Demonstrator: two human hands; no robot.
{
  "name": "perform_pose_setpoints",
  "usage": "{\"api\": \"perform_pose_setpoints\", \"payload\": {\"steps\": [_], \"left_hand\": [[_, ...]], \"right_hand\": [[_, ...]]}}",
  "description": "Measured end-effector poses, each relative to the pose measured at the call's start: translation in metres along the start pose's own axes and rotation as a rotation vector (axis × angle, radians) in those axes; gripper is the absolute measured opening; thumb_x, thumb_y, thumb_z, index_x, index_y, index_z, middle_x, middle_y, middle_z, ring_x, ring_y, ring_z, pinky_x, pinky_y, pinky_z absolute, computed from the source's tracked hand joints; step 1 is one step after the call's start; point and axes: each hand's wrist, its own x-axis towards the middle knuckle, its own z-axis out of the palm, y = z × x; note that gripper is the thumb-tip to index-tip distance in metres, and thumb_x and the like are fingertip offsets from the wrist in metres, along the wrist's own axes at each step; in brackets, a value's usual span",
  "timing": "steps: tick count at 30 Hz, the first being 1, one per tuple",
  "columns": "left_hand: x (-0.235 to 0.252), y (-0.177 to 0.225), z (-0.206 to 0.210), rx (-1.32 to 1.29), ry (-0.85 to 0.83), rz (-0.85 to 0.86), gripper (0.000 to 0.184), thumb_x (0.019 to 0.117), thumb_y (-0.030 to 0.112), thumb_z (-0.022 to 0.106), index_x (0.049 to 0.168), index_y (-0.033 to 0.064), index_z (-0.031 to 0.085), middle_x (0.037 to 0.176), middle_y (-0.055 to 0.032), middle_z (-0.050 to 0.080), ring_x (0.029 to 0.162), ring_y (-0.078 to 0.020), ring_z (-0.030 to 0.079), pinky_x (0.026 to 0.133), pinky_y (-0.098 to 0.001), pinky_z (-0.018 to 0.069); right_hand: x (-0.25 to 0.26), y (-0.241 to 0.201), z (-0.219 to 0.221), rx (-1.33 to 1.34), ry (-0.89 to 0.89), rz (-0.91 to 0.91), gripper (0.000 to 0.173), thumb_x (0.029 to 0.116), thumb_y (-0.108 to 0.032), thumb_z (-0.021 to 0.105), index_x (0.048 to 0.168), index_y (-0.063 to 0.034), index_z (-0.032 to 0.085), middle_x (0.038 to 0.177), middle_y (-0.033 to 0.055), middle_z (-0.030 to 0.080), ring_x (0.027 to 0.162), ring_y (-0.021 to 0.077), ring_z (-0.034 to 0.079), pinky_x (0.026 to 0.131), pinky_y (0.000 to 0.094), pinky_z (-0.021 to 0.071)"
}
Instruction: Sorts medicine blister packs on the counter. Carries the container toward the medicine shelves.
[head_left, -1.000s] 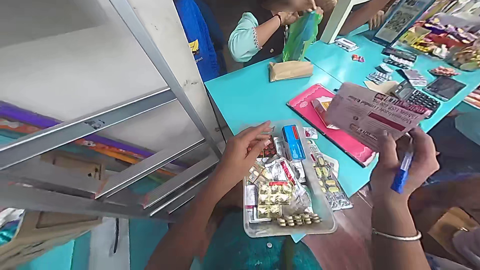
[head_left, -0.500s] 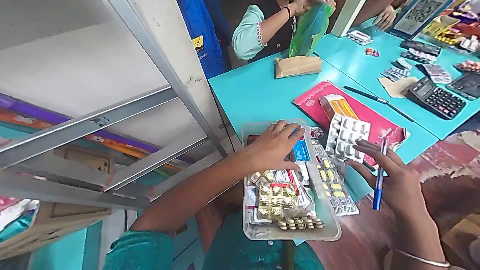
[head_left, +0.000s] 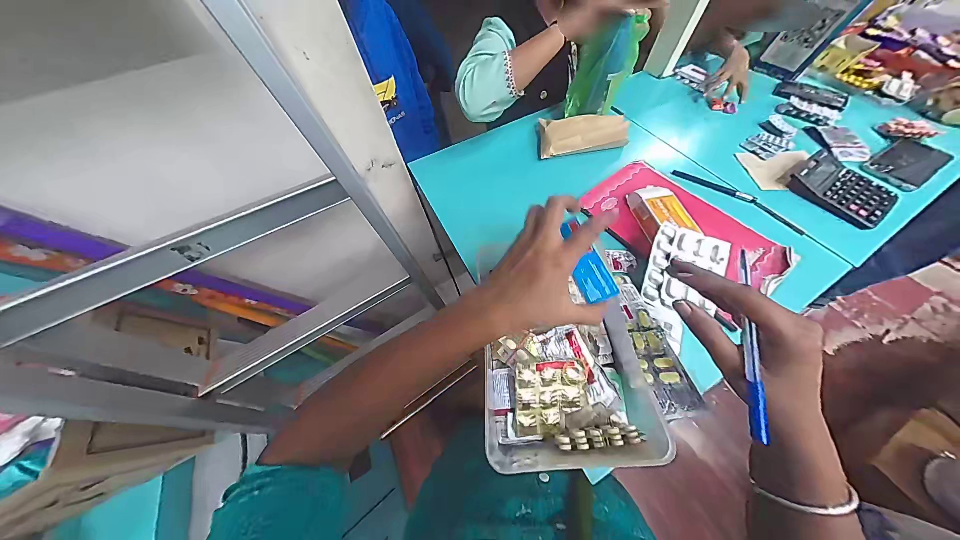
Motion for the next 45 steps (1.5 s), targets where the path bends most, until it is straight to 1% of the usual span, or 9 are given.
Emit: {"api": "perform_pose_setpoints", "payload": {"steps": [4, 12, 15, 18, 21, 24, 28, 40, 45], "left_hand": [[0.029, -0.027, -0.057, 0.127, 0.278, -0.109, 0.073, 0.0806, 0.053, 0.076, 0.141, 0.0152, 0.062, 0.144, -0.0225, 0.048, 0.122, -0.0386, 0.050, 0.094, -0.0499, 0.0487], [0.059, -0.124, -0.005, 0.251, -0.571, -0.562, 0.081, 0.0871, 0.069, 0.066, 0.151, 0.0205, 0.053, 0.153, -0.0260, 0.044, 0.142, -0.0508, 0.034, 0.107, -0.0683, 0.0355], [0.050, -0.121, -0.015, 0.207, -0.482, -0.493, 0.076, 0.0932, 0.064, 0.061, 0.151, 0.0170, 0.052, 0.158, -0.0283, 0.036, 0.143, -0.0520, 0.034, 0.110, -0.0702, 0.0315], [0.035, -0.085, -0.031, 0.141, -0.103, -0.166, 0.043, 0.1000, 0.037, 0.065, 0.125, 0.0020, 0.070, 0.126, -0.0243, 0.062, 0.113, -0.0402, 0.060, 0.096, -0.0538, 0.0501], [0.021, -0.033, -0.029, -0.071, -0.342, -0.056, 0.025, 0.1035, 0.019, 0.059, 0.101, -0.0004, 0.074, 0.095, -0.0141, 0.069, 0.087, -0.0232, 0.067, 0.080, -0.0388, 0.0564], [0.022, -0.024, 0.003, -0.013, -0.759, -0.199, 0.032, 0.1082, 0.016, 0.048, 0.123, -0.0060, 0.066, 0.120, -0.0230, 0.066, 0.116, -0.0328, 0.063, 0.103, -0.0456, 0.0484], [0.024, -0.017, 0.018, 0.100, -0.876, -0.245, 0.043, 0.1083, 0.015, 0.049, 0.145, -0.0068, 0.048, 0.137, -0.0284, 0.058, 0.134, -0.0412, 0.051, 0.115, -0.0520, 0.0376], [0.004, -0.011, -0.015, -0.390, -0.389, -0.411, 0.032, 0.1046, 0.012, 0.057, 0.133, 0.0007, 0.064, 0.117, -0.0160, 0.063, 0.095, -0.0173, 0.068, 0.086, -0.0300, 0.0585], [-0.018, -0.017, -0.033, -0.460, 0.049, -0.328, 0.021, 0.1002, 0.008, 0.062, 0.116, -0.0020, 0.071, 0.109, -0.0121, 0.065, 0.088, -0.0118, 0.070, 0.079, -0.0279, 0.0624]], "right_hand": [[0.002, -0.004, 0.000, 0.115, 0.025, 0.001, 0.039, 0.1066, -0.041, 0.051, 0.120, -0.0081, 0.069, 0.119, 0.0033, 0.075, 0.113, 0.0102, 0.070, 0.100, 0.0309, 0.0571], [-0.007, -0.002, 0.008, 0.153, 0.055, -0.022, 0.050, 0.1095, -0.050, 0.036, 0.116, -0.0135, 0.069, 0.115, -0.0028, 0.076, 0.111, 0.0071, 0.071, 0.097, 0.0280, 0.0583], [-0.019, 0.001, -0.001, 0.122, 0.074, -0.005, 0.050, 0.1086, -0.053, 0.037, 0.118, -0.0163, 0.069, 0.115, -0.0035, 0.076, 0.109, 0.0090, 0.072, 0.095, 0.0291, 0.0595], [-0.032, 0.002, -0.009, 0.123, 0.110, 0.017, 0.047, 0.1089, -0.052, 0.037, 0.119, -0.0192, 0.069, 0.113, -0.0070, 0.076, 0.107, 0.0069, 0.072, 0.094, 0.0269, 0.0594], [-0.041, 0.004, -0.009, 0.128, 0.152, 0.048, 0.043, 0.1099, -0.049, 0.037, 0.119, -0.0210, 0.069, 0.112, -0.0103, 0.076, 0.104, 0.0044, 0.072, 0.093, 0.0247, 0.0594], [-0.045, -0.001, -0.007, 0.119, 0.179, 0.066, 0.040, 0.1101, -0.045, 0.039, 0.115, -0.0211, 0.070, 0.109, -0.0114, 0.076, 0.102, 0.0038, 0.073, 0.091, 0.0245, 0.0604], [-0.048, -0.017, -0.004, 0.112, 0.133, 0.055, 0.039, 0.1093, -0.046, 0.041, 0.114, -0.0184, 0.069, 0.114, -0.0071, 0.076, 0.110, 0.0054, 0.070, 0.096, 0.0252, 0.0580], [-0.056, -0.036, 0.011, 0.083, 0.129, 0.030, 0.034, 0.1081, -0.041, 0.048, 0.110, -0.0132, 0.067, 0.113, -0.0019, 0.076, 0.112, 0.0037, 0.068, 0.096, 0.0203, 0.0543], [-0.040, -0.041, 0.012, 0.026, 0.128, 0.091, 0.031, 0.1051, -0.035, 0.055, 0.111, -0.0084, 0.069, 0.113, 0.0051, 0.077, 0.109, 0.0029, 0.068, 0.095, 0.0189, 0.0525]]}}
